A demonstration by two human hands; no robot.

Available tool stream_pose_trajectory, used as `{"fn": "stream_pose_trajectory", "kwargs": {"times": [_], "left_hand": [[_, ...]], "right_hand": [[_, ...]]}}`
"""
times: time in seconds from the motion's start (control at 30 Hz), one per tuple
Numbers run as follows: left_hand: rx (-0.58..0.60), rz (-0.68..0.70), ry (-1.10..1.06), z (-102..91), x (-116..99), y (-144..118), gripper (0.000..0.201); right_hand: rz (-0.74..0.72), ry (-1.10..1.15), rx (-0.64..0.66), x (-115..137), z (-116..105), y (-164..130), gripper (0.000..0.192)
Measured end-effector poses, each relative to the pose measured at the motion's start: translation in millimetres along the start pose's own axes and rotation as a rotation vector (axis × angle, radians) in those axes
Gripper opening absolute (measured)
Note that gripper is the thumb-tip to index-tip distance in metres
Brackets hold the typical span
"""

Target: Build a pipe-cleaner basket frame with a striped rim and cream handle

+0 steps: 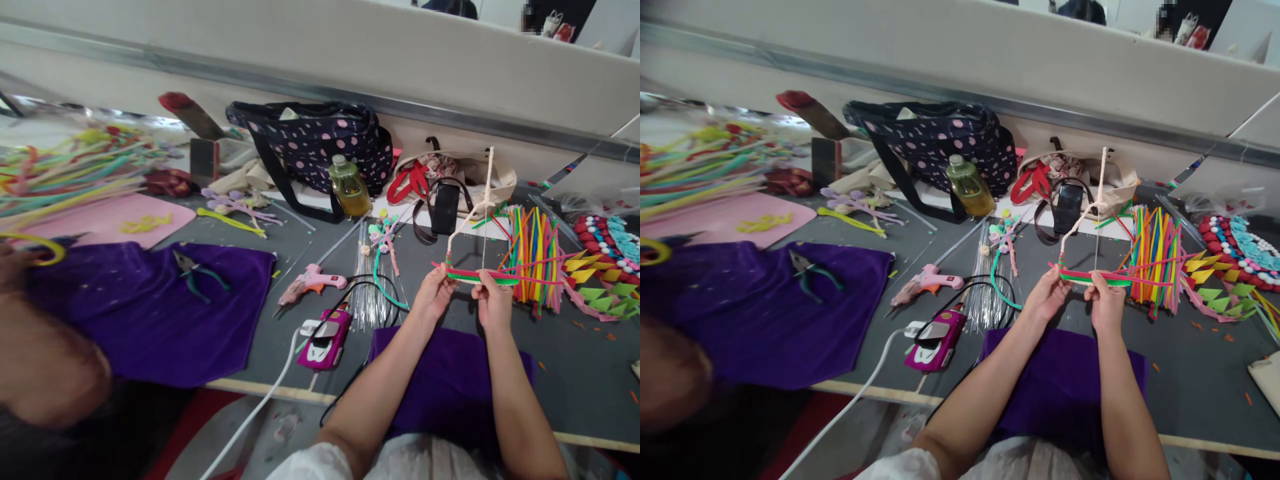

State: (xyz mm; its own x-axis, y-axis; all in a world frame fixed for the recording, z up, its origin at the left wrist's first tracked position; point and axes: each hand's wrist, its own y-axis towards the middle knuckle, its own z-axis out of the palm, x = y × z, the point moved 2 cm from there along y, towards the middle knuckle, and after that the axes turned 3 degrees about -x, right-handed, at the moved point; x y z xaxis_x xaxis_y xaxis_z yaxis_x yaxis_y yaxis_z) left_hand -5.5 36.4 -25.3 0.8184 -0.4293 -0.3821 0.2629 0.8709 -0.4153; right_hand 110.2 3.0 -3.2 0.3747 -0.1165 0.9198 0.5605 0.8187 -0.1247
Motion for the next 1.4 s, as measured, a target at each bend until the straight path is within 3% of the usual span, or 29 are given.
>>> {"fn": "stream_pose_trajectory", "kwargs": {"times": [0.43, 0.93, 1.4], "left_hand": [[-0.012, -0.189, -0.012, 1.0, -7.5, -4.7, 0.016], [-0.054, 0.144, 0.288, -1.2, -14.1, -3.0, 0.035], [-0.098, 0.253, 0.453, 3.2, -20.8, -3.6, 0.026]], "right_hand": [[-0.115, -0.044, 0.065, 7.2, 4.3, -5.2, 0.019], [-0.231, -0.108, 0.035, 9.9, 3.6, -7.5, 0.02], [-0.299, -0.197, 0.057, 15.6, 5.9, -12.2, 0.019]]}}
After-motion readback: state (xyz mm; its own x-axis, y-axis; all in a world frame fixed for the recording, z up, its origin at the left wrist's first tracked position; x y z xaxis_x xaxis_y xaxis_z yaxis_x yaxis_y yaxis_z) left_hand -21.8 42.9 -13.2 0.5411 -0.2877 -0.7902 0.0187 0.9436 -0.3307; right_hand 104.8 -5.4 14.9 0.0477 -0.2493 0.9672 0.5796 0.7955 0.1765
